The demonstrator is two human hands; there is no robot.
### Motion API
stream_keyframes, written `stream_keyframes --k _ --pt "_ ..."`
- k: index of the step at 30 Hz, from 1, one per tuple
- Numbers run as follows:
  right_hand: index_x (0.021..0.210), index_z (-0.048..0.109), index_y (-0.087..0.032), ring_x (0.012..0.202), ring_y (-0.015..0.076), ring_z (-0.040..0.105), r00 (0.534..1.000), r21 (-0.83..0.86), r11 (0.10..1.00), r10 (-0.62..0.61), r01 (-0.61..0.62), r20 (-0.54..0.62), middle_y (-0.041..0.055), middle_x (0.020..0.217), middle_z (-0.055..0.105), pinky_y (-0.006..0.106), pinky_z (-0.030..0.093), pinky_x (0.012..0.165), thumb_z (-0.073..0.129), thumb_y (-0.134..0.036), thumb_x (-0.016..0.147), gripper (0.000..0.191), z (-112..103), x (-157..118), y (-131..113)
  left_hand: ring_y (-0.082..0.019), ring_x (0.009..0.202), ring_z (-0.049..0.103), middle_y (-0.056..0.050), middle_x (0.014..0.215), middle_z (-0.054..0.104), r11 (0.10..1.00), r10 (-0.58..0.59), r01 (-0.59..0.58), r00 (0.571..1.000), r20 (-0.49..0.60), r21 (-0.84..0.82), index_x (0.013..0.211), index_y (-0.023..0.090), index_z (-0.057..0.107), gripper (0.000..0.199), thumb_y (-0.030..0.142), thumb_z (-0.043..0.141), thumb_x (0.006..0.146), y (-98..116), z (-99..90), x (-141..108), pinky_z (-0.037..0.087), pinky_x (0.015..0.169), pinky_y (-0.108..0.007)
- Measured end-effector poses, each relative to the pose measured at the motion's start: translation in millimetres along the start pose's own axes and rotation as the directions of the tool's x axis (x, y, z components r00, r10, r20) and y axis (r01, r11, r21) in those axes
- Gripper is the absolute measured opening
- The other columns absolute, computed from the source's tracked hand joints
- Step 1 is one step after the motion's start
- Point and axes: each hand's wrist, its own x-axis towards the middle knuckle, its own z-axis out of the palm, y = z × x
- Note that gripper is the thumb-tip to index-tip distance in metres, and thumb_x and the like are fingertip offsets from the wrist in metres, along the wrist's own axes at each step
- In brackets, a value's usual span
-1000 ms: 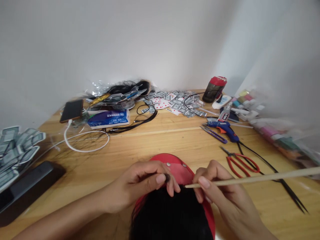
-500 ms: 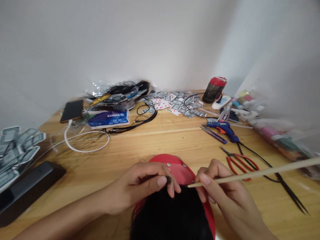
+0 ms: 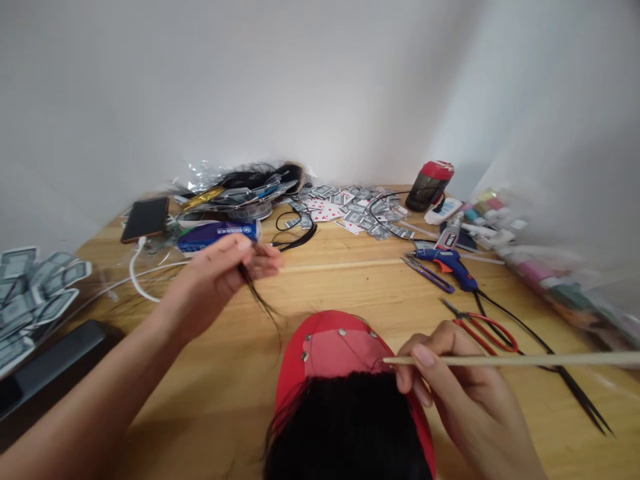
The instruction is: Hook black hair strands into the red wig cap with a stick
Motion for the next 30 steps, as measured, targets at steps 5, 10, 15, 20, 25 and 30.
stream_keyframes --k 5,10,15,20,25,30 --pt "0.071 0.057 -0.023 0.053 0.0099 0.058 0.984 -0.132 0.981 -0.153 0.141 -0.088 -0.0026 0.062 0.068 0.017 0.050 0.052 0.063 -0.036 0.095 0.027 -6.4 7.6 -13.9 -0.010 0.069 0.060 0.003 0.072 0.066 0.989 0.151 -0.147 0.965 -0.213 0.032 0.065 0.021 0.060 0.031 0.023 0.055 0.096 9.4 -15.5 12.0 0.050 0.067 -0.018" --pt "0.091 0.068 -0.030 0.079 0.0193 0.071 0.951 -0.338 0.912 -0.285 0.232 -0.115 0.0019 0.083 0.076 0.030 0.059 0.075 0.060 -0.035 0.096 0.010 -18.6 15.8 -39.8 -0.015 0.080 0.060 0.002 0.082 0.070 0.831 0.184 -0.177 0.982 0.040 0.527 0.076 0.023 0.065 0.025 0.035 0.056 0.097 4.0 4.5 -11.3 0.046 0.074 -0.024" --pt "0.102 0.070 -0.032 0.109 0.0261 0.067 0.928 -0.534 0.772 -0.194 0.345 0.318 0.0037 0.110 0.075 0.037 0.055 0.090 0.068 -0.030 0.090 0.013 -20.7 21.5 -38.2 -0.017 0.087 0.065 -0.002 0.093 0.073 0.579 0.219 -0.383 0.923 0.316 0.719 0.093 0.021 0.069 0.024 0.031 0.049 0.101 2.1 30.9 -39.6 0.047 0.073 -0.024" --pt "0.082 0.062 -0.025 0.080 0.0191 0.068 0.935 -0.468 0.844 -0.104 0.263 0.339 0.0009 0.084 0.071 0.030 0.053 0.074 0.067 -0.025 0.090 0.009 -7.8 21.3 -26.9 -0.016 0.106 0.065 -0.005 0.109 0.072 0.441 0.306 -0.624 0.780 0.546 0.645 0.110 0.019 0.061 0.019 0.012 0.048 0.098 -1.8 40.0 -56.5 0.046 0.094 -0.024" --pt "0.075 0.056 -0.024 0.070 0.0164 0.063 0.955 -0.406 0.907 0.016 0.111 0.296 -0.0009 0.077 0.068 0.026 0.051 0.065 0.066 -0.026 0.089 0.018 -4.0 7.4 -48.2 -0.016 0.128 0.054 -0.009 0.132 0.064 0.394 0.242 -0.714 0.688 0.684 0.579 0.122 0.019 0.055 0.028 0.010 0.045 0.098 -10.2 48.1 -61.1 0.037 0.111 -0.031" --pt "0.072 0.062 -0.026 0.064 0.0180 0.064 0.941 -0.356 0.934 0.125 -0.006 0.314 0.0007 0.071 0.068 0.027 0.055 0.057 0.072 -0.033 0.085 0.018 -11.6 -22.9 -63.2 -0.020 0.136 0.048 -0.014 0.135 0.062 0.484 0.128 -0.722 0.618 0.776 0.495 0.101 0.014 0.063 0.021 0.016 0.042 0.100 -22.1 63.3 -59.5 0.030 0.118 -0.037"
